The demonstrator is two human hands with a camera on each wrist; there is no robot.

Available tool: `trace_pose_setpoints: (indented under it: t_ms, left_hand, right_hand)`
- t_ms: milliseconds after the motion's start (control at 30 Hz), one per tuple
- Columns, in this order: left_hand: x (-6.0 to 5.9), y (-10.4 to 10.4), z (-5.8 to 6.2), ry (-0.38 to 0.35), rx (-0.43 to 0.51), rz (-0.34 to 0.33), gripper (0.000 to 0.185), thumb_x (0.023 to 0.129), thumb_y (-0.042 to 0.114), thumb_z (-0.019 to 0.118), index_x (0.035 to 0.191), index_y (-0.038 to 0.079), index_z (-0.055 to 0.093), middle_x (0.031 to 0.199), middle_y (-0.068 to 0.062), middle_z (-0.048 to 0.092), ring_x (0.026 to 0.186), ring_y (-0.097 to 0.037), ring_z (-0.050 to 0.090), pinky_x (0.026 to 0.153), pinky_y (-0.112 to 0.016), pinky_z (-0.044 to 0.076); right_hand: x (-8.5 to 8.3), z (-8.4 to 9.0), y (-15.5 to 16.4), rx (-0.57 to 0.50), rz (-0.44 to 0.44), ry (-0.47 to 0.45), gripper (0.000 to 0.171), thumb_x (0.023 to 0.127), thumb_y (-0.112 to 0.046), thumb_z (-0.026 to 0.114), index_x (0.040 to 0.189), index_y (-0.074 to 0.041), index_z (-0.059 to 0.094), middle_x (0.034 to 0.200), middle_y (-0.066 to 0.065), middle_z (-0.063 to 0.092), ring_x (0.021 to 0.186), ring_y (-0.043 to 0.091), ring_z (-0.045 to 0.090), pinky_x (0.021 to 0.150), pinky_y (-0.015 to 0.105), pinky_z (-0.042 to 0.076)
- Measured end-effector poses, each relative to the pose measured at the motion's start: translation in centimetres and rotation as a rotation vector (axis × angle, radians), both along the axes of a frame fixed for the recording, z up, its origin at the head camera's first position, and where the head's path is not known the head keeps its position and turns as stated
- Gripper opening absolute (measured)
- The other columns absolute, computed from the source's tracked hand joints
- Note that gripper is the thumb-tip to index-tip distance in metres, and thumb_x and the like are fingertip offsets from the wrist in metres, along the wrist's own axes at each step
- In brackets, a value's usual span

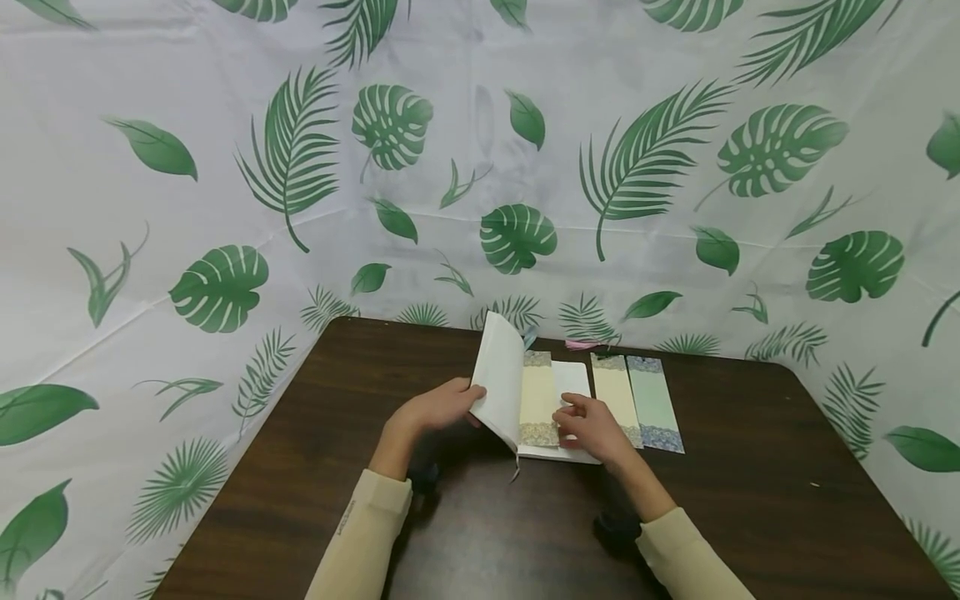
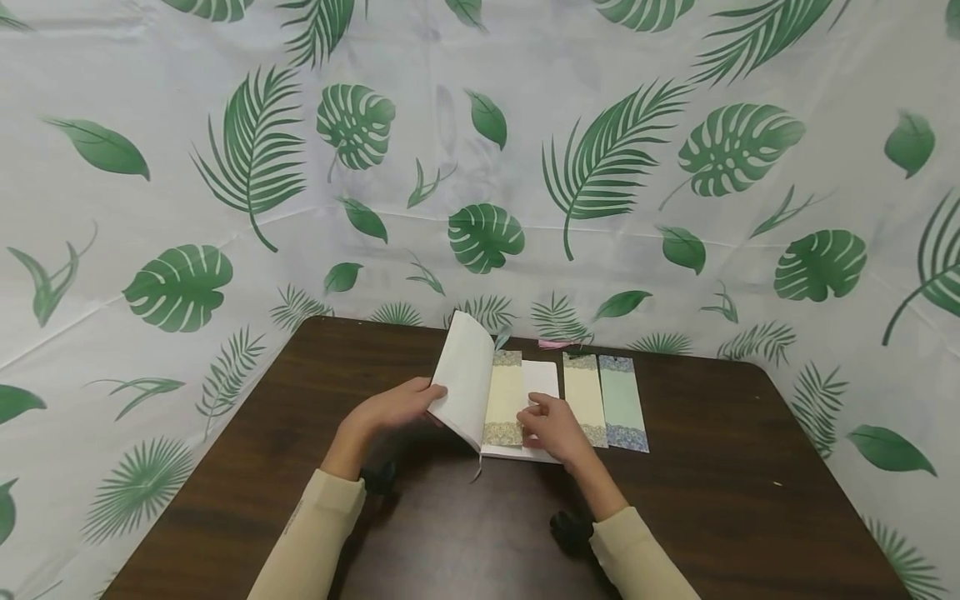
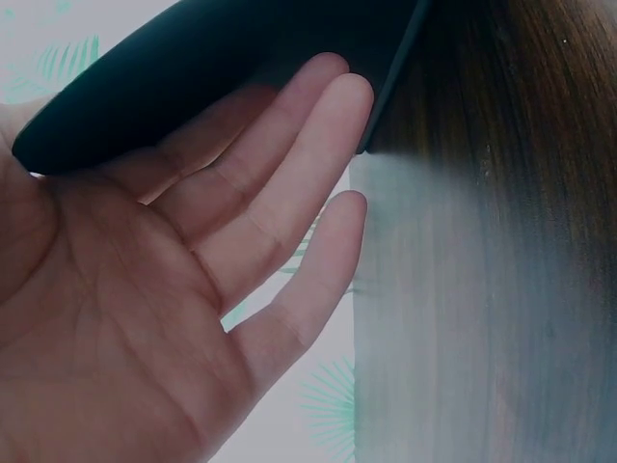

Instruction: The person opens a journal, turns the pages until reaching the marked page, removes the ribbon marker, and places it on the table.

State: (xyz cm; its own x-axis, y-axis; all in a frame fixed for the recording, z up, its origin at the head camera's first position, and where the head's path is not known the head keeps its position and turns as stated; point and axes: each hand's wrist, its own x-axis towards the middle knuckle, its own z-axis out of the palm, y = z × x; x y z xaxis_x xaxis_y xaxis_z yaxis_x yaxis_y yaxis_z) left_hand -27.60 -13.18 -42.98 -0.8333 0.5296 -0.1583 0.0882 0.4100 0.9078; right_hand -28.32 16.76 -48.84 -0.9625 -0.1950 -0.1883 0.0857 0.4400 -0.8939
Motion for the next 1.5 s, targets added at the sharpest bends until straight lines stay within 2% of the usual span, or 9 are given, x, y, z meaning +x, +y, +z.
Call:
trace_pose_setpoints:
  t_ms: [233, 567, 733, 800, 933, 1167, 1267, 1500]
  left_hand:
    - [-0.1, -0.1, 0.1, 0.012, 0.001, -0.002, 0.048, 0.114, 0.024, 0.033, 0.129, -0.009, 0.064, 0.119, -0.02, 0.072, 0.105, -0.026, 0.068, 0.104, -0.059, 0.055]
    - [0.1, -0.1, -0.3, 0.003, -0.017, 0.0, 0.046, 0.113, 0.023, 0.033, 0.126, -0.007, 0.065, 0.116, -0.017, 0.072, 0.102, -0.025, 0.068, 0.104, -0.061, 0.055]
    - [0.2, -0.2, -0.3, -0.001, -0.025, -0.001, 0.046, 0.114, 0.025, 0.033, 0.127, -0.005, 0.065, 0.117, -0.016, 0.072, 0.104, -0.025, 0.068, 0.105, -0.061, 0.054]
    - [0.1, -0.2, -0.2, 0.0, -0.022, -0.008, 0.047, 0.113, 0.026, 0.033, 0.127, -0.005, 0.065, 0.118, -0.016, 0.072, 0.106, -0.028, 0.068, 0.105, -0.06, 0.054]
    - [0.0, -0.3, 0.0, -0.003, -0.023, -0.014, 0.048, 0.113, 0.026, 0.032, 0.128, -0.005, 0.065, 0.12, -0.017, 0.071, 0.11, -0.033, 0.068, 0.106, -0.06, 0.054]
    - [-0.2, -0.1, -0.3, 0.005, -0.013, -0.029, 0.048, 0.113, 0.025, 0.032, 0.127, -0.005, 0.066, 0.119, -0.017, 0.072, 0.107, -0.026, 0.068, 0.105, -0.06, 0.054]
    - [-0.4, 0.0, -0.4, 0.004, -0.008, -0.037, 0.048, 0.113, 0.026, 0.032, 0.127, -0.006, 0.065, 0.119, -0.018, 0.072, 0.107, -0.026, 0.069, 0.105, -0.06, 0.055]
    - [-0.2, -0.4, -0.2, -0.003, -0.021, -0.008, 0.048, 0.113, 0.026, 0.032, 0.126, -0.006, 0.065, 0.119, -0.018, 0.071, 0.113, -0.038, 0.068, 0.107, -0.061, 0.053]
  right_hand:
    - [-0.2, -0.6, -0.3, -0.058, -0.01, -0.007, 0.062, 0.103, -0.01, 0.065, 0.159, 0.006, 0.044, 0.138, 0.029, 0.064, 0.098, 0.025, 0.073, 0.076, 0.036, 0.066]
    - [0.1, -0.8, 0.1, -0.042, -0.05, -0.01, 0.055, 0.102, -0.008, 0.066, 0.154, 0.005, 0.052, 0.14, 0.031, 0.064, 0.098, 0.026, 0.073, 0.075, 0.036, 0.066]
    - [-0.3, -0.4, 1.2, -0.034, -0.051, -0.012, 0.053, 0.104, -0.009, 0.065, 0.153, 0.004, 0.053, 0.139, 0.03, 0.063, 0.096, 0.024, 0.073, 0.077, 0.039, 0.066]
    - [-0.8, 0.0, 2.0, -0.015, -0.06, -0.004, 0.052, 0.105, -0.01, 0.065, 0.154, 0.004, 0.053, 0.139, 0.03, 0.062, 0.094, 0.023, 0.071, 0.078, 0.04, 0.066]
    - [-1.6, 1.1, 4.1, 0.008, -0.098, 0.01, 0.053, 0.107, -0.012, 0.063, 0.156, 0.004, 0.05, 0.142, 0.03, 0.058, 0.103, 0.022, 0.07, 0.085, 0.043, 0.066]
    - [-2.0, 3.0, 9.3, 0.018, -0.14, 0.032, 0.056, 0.112, -0.016, 0.056, 0.162, 0.005, 0.039, 0.151, 0.033, 0.05, 0.117, 0.027, 0.066, 0.093, 0.045, 0.064]
    - [-2.1, 3.3, 11.6, 0.049, -0.18, 0.053, 0.056, 0.114, -0.018, 0.053, 0.162, 0.005, 0.039, 0.151, 0.033, 0.051, 0.115, 0.023, 0.066, 0.093, 0.044, 0.064]
    - [-3.0, 2.8, 15.5, 0.085, -0.254, 0.055, 0.053, 0.113, -0.018, 0.054, 0.159, 0.007, 0.043, 0.144, 0.028, 0.058, 0.093, -0.001, 0.065, 0.091, 0.043, 0.065]
